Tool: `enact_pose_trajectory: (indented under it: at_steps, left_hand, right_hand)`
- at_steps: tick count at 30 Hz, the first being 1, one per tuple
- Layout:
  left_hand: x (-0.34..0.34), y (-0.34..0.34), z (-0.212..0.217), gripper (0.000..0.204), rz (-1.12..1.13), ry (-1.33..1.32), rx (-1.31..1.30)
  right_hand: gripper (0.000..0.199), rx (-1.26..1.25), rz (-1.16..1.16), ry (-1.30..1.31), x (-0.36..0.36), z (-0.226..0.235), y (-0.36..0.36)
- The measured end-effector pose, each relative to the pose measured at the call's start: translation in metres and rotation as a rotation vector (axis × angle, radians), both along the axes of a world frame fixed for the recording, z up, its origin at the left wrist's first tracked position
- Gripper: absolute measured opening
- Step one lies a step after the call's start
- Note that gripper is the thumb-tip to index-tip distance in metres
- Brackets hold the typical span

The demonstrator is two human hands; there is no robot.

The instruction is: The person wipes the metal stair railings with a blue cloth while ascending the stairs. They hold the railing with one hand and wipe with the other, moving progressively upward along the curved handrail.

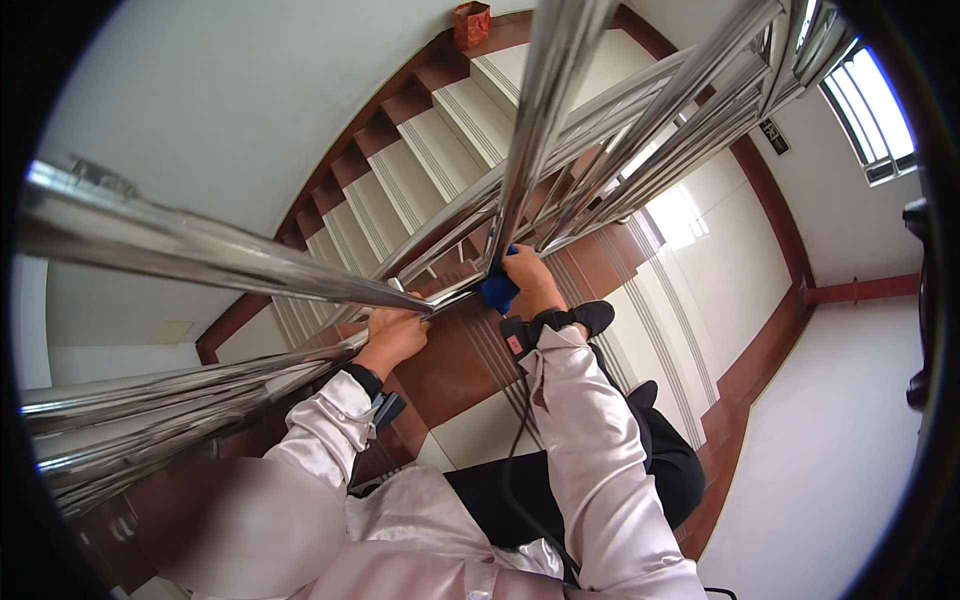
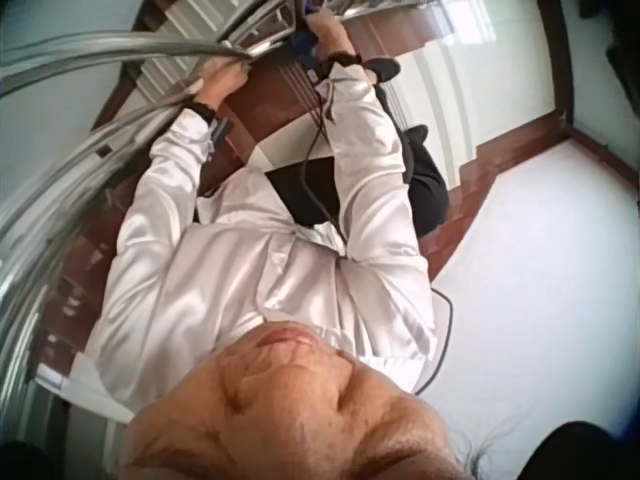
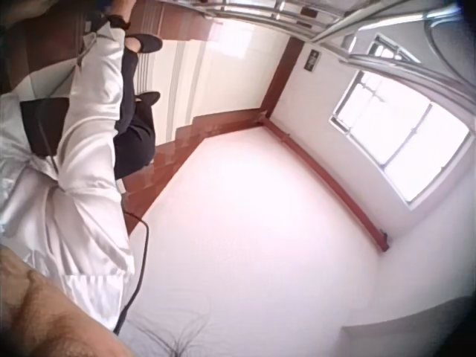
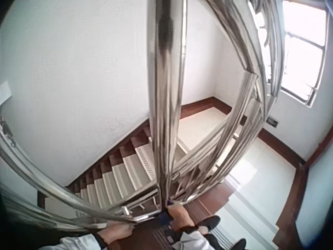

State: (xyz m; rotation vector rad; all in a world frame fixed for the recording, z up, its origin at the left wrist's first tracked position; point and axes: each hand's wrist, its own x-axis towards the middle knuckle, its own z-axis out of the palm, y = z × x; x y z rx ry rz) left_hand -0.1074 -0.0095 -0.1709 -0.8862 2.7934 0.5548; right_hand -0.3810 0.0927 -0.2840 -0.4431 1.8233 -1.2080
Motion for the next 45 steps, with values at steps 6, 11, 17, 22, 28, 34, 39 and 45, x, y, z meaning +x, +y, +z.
enact_pose_trajectory:
  at_steps: [6,11,17,22,28,34,39,45]
  left_hand:
    - [0.021,-0.002,-0.005,0.025,0.057,0.053,-0.015]
    - [0.016,-0.001,-0.004,0.022,0.059,0.020,-0.041]
    - [0.021,-0.001,-0.002,0.019,0.098,0.036,-0.045]
    - [0.016,0.001,-0.004,0.019,0.073,0.081,-0.047]
    - [0.027,-0.003,-0.019,0.022,0.098,0.139,-0.032]
    - [0.019,-0.001,-0.012,0.023,0.112,0.090,-0.028]
    - [0.020,-0.001,-0.007,0.026,0.100,0.004,0.016]
    - [0.018,0.000,-0.006,0.026,0.132,0.034,0.022]
  right_hand:
    - [0.045,-0.066,0.147,-0.119,0.034,0.102,-0.006]
    - [0.033,-0.036,0.113,0.094,0.046,0.073,-0.002]
    - [0.023,0.026,0.022,0.259,0.061,0.031,-0.015]
    - [0.040,0.121,0.125,0.366,0.045,0.031,-0.014]
    - [0.052,-0.020,0.187,0.022,0.055,0.138,-0.010]
    - [0.088,-0.265,0.178,-0.266,0.056,0.162,0.020]
    - [0.103,-0.161,0.107,-0.184,0.076,0.119,0.023]
    - [0.066,-0.216,-0.083,0.439,0.092,0.049,0.004]
